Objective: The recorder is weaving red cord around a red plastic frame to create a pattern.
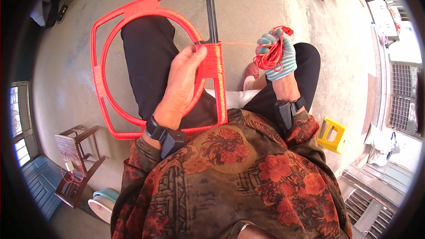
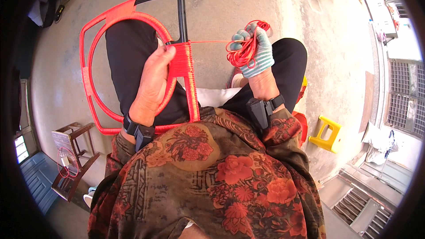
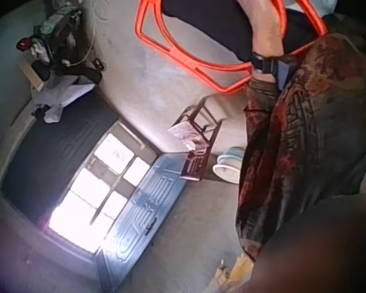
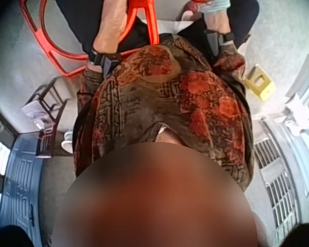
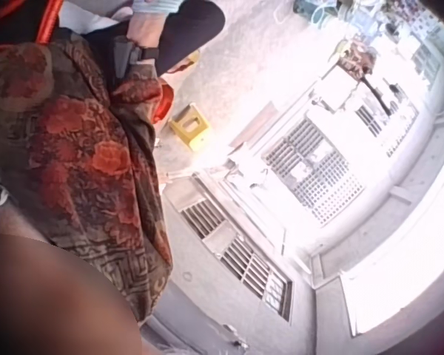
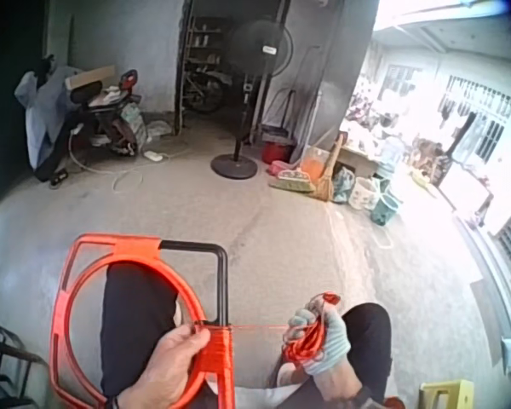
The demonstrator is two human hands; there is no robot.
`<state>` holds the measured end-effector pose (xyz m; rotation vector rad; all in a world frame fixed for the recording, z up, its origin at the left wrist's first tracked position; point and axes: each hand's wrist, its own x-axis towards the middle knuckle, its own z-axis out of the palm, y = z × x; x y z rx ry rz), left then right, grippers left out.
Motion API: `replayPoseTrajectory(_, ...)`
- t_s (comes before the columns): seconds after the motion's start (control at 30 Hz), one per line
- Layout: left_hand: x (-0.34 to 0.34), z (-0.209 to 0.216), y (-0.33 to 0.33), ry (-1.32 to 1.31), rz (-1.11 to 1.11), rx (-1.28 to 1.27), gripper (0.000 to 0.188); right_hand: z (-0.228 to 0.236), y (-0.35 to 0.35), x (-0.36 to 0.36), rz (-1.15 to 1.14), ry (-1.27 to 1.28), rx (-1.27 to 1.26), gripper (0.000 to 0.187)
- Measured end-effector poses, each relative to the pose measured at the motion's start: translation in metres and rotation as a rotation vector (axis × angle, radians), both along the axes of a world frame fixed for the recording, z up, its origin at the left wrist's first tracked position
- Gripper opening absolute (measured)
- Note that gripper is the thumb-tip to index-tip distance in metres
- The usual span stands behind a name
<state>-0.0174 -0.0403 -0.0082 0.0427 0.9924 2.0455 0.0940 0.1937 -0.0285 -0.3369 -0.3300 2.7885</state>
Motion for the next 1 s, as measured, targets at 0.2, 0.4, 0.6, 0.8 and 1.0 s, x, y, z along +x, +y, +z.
replayPoseTrajectory(0.2, 0.005, 0.012, -0.008, 0.056, -0.188, -0.002, 0.025, -0.003, -0.005, -0.002, 0.015, -0.403, 0.481, 0.019)
replayPoseTrajectory(0.4, 0.004, 0.009, -0.006, 0.138, -0.136, 0.002, 0.025, 0.013, 0.005, -0.003, 0.298, -0.931, 0.853, 0.039)
replayPoseTrajectory(0.6, 0.006, 0.006, -0.002, 0.359, 0.171, -0.139, 0.046, 0.045, 0.006, -0.014, -0.104, -1.084, 2.242, 0.028)
replayPoseTrajectory(0.8, 0.007, 0.014, -0.006, 1.018, 0.435, -0.356, 0.059, 0.096, -0.067, -0.055, -0.519, 0.158, 2.880, 0.034)
replayPoseTrajectory(1.0, 0.003, 0.003, -0.006, 0.375, 0.285, -0.224, 0.036, 0.089, -0.062, -0.053, 0.033, -0.361, 1.726, 0.020)
